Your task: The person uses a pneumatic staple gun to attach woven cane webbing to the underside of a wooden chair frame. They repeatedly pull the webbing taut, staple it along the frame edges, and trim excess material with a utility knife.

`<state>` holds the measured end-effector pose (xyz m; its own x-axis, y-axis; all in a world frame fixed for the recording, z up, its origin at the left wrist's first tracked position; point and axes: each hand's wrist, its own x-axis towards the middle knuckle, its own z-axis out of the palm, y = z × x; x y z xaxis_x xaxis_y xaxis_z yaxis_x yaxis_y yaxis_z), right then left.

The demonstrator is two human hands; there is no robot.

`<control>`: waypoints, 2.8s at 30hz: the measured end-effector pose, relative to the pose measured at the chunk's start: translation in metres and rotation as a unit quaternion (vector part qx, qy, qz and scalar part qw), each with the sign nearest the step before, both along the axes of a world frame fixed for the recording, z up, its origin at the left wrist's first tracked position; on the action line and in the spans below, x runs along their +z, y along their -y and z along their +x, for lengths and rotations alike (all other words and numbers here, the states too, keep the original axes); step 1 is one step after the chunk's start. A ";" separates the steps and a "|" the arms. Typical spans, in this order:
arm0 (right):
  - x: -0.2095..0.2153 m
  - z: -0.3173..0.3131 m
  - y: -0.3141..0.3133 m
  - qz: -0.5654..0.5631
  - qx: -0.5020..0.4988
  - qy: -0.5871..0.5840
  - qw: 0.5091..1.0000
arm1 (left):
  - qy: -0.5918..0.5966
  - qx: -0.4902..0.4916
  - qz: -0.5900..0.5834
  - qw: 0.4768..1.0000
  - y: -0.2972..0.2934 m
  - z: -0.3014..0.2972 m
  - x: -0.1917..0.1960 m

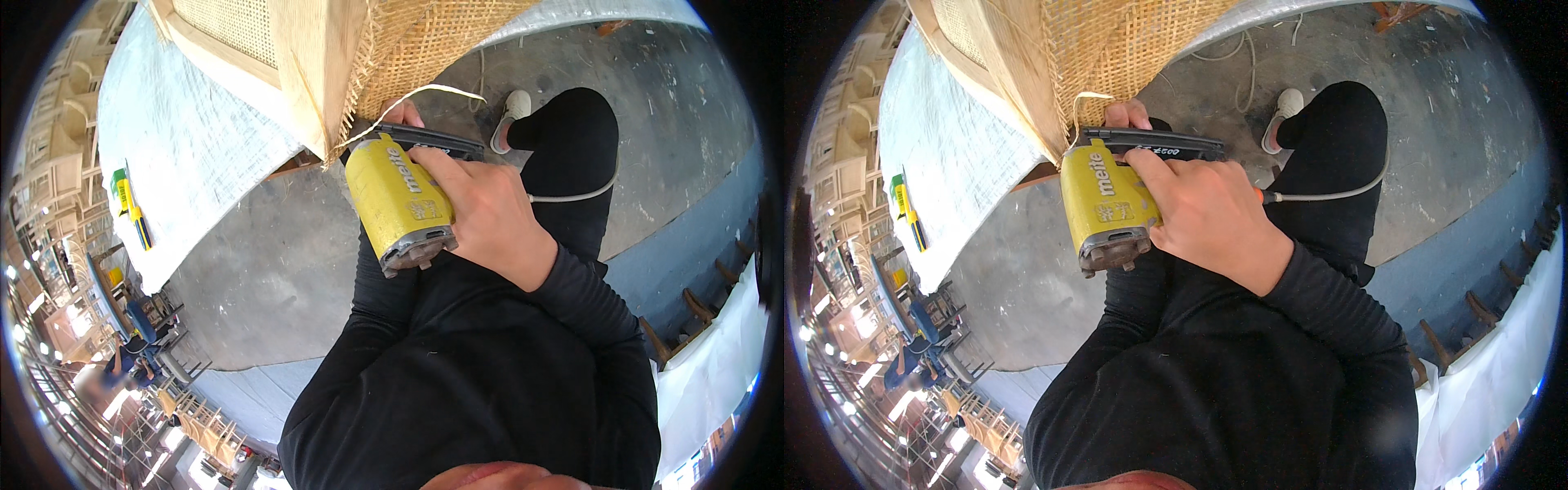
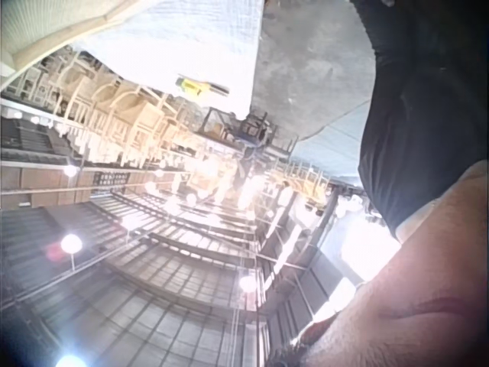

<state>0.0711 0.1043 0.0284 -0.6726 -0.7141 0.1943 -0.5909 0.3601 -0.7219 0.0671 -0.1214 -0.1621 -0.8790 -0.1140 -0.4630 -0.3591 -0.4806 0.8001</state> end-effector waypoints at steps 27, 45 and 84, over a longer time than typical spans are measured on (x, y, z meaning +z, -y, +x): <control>-0.025 0.015 -0.024 -0.053 -0.014 -0.018 0.998 | -0.220 0.322 -0.328 0.860 -0.057 0.087 0.098; -0.028 0.005 0.001 -0.058 -0.008 -0.015 0.998 | -0.192 0.220 -0.545 0.786 -0.021 0.055 0.186; -0.043 0.011 -0.015 -0.093 0.008 -0.043 0.995 | -0.238 0.003 -0.723 0.648 -0.001 0.054 0.200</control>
<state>0.0820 0.1195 -0.0149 -0.6371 -0.6704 0.3802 -0.6577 0.2157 -0.7217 0.1213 -0.1207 0.0378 -0.8803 -0.1297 0.4564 0.0932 0.8958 0.4345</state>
